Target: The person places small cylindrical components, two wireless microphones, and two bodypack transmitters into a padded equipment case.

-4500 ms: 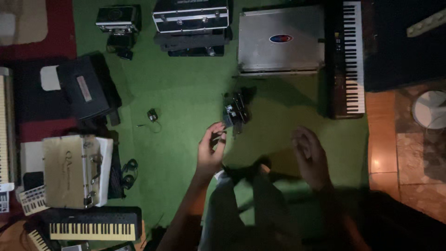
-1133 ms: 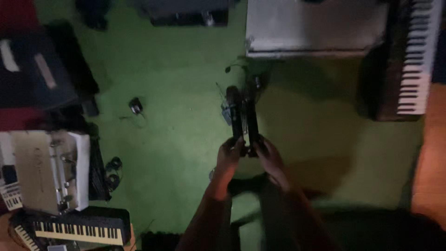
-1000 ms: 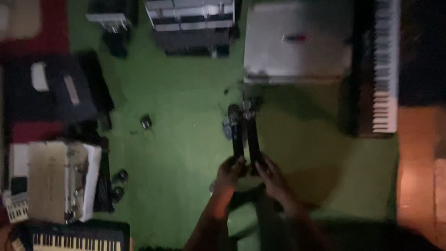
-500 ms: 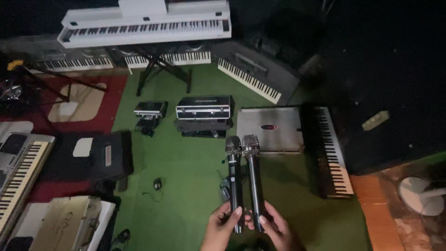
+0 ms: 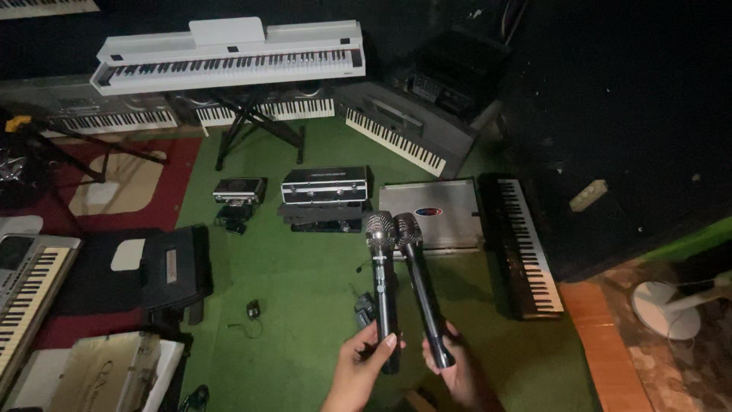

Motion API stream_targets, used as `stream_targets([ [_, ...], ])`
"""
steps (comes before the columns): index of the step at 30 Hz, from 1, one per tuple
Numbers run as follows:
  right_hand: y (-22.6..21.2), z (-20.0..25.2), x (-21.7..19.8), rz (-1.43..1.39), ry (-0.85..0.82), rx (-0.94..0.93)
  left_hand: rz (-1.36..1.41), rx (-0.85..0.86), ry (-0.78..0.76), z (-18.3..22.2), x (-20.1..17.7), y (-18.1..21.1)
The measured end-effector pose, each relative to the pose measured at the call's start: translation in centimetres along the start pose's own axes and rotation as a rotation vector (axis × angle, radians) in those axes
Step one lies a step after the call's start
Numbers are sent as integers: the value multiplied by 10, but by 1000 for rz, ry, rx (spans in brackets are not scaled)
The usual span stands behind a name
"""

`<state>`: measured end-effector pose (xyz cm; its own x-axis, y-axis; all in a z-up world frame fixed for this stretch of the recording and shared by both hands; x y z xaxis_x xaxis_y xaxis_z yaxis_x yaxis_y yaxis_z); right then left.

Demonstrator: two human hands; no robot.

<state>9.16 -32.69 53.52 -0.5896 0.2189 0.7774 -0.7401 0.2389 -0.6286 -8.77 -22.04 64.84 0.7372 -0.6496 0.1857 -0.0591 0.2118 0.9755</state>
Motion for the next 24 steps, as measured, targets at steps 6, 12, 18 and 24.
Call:
stream_targets([
  [6,-26,33,65,321,168,-4,27,-48,-32,6,-8,6],
  [12,-25,24,91,488,116,-69,39,-41,-61,5,-25,12],
  [18,1,26,93,300,240,-103,21,-82,-137,5,-45,25],
  [24,19,50,113,658,371,106,-64,-61,-265,9,-62,32],
])
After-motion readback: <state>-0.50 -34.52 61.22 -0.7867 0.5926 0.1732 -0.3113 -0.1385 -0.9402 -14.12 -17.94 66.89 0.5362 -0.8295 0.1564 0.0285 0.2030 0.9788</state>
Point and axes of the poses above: each hand's wrist, its own z-axis away from the middle knuckle, its own x-axis out of the palm, y = z × x, the point moved 2 cm from there along -z, towards the middle knuckle, and after that the axes turned 1 degree about -y, right-handed, at the moved point
